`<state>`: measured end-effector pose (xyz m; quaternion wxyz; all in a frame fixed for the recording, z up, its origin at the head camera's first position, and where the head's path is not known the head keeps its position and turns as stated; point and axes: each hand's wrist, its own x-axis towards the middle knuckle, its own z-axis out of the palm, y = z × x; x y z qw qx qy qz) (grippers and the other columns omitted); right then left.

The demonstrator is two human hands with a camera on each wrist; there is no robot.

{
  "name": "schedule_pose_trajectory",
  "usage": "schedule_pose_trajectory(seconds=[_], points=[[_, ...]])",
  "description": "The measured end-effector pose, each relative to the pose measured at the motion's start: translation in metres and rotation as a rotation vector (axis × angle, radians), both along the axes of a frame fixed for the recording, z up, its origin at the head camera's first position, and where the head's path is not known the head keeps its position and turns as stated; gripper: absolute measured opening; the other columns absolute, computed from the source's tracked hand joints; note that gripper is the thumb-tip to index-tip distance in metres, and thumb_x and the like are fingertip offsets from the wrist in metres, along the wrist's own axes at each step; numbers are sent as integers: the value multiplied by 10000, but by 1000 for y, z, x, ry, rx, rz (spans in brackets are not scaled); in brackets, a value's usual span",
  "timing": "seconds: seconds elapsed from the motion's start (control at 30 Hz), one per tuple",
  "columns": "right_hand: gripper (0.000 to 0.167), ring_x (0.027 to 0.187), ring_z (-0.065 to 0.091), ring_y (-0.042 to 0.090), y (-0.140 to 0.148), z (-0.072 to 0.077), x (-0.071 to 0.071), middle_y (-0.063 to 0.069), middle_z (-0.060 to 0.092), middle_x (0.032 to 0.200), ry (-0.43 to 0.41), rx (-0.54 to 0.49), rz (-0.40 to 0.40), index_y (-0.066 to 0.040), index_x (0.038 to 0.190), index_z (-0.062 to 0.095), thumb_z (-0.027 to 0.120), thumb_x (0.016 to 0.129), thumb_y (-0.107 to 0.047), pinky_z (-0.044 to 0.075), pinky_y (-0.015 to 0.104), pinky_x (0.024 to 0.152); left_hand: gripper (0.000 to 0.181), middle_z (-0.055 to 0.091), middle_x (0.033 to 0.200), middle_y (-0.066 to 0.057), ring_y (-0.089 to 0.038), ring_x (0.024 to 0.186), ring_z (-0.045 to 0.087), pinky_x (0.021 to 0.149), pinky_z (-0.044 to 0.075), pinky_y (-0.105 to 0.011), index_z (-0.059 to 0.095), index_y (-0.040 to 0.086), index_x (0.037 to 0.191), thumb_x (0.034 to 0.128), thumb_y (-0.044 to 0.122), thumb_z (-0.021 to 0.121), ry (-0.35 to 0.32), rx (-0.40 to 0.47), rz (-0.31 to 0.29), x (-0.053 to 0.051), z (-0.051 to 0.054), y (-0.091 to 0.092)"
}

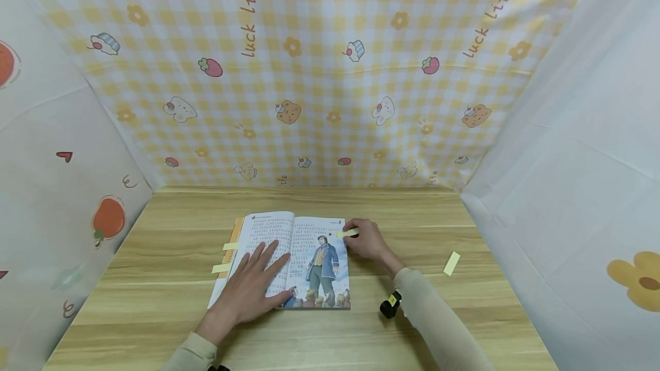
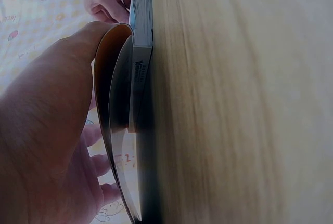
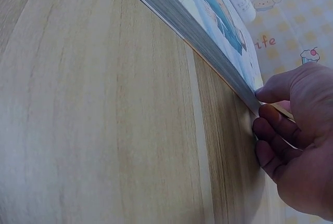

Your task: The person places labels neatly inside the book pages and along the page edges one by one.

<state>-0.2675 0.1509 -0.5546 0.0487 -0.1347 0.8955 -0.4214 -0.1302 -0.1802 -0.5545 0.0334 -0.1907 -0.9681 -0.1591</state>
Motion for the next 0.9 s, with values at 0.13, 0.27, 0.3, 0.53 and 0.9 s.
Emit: schedule_pose_trajectory(seconds=[0.13,0.27,0.3,0.53,0.9], points=[[172,848,747,121,0,1,-1,156,823,1285,12,29,-5,-79,1165,818,776,999,-62,576,235,684,832,334,1866,-152,-488,1725,316,1348,331,-764,534,234,1701,1028,694,700,-3,-1,0,0,0,0],[168,839,731,117,0,2,-2,163,824,1277,16,29,0,-81,1159,821,776,999,-60,575,248,683,834,335,1866,-153,-486,1727,314,1348,330,-765,533,235,1702,1027,697,698,-3,-1,0,-1,0,0],[168,851,737,126,1,2,-2,166,825,1271,21,29,4,-81,1158,822,776,997,-62,583,256,695,834,335,1865,-153,-486,1727,314,1348,331,-765,533,236,1702,1028,699,697,-3,-2,-1,-1,0,0],[172,975,719,186,8,-12,-9,131,842,1185,156,63,51,-86,1129,826,767,971,-120,604,321,857,836,339,1864,-153,-485,1726,317,1347,334,-763,534,238,1701,1026,702,697,-5,-3,2,-1,1,0],[188,1220,750,306,3,-2,0,133,804,1267,103,106,31,-79,1178,805,814,990,-88,631,526,1081,831,339,1862,-163,-498,1720,321,1348,329,-766,537,228,1699,1028,689,705,-10,-1,1,0,2,0]])
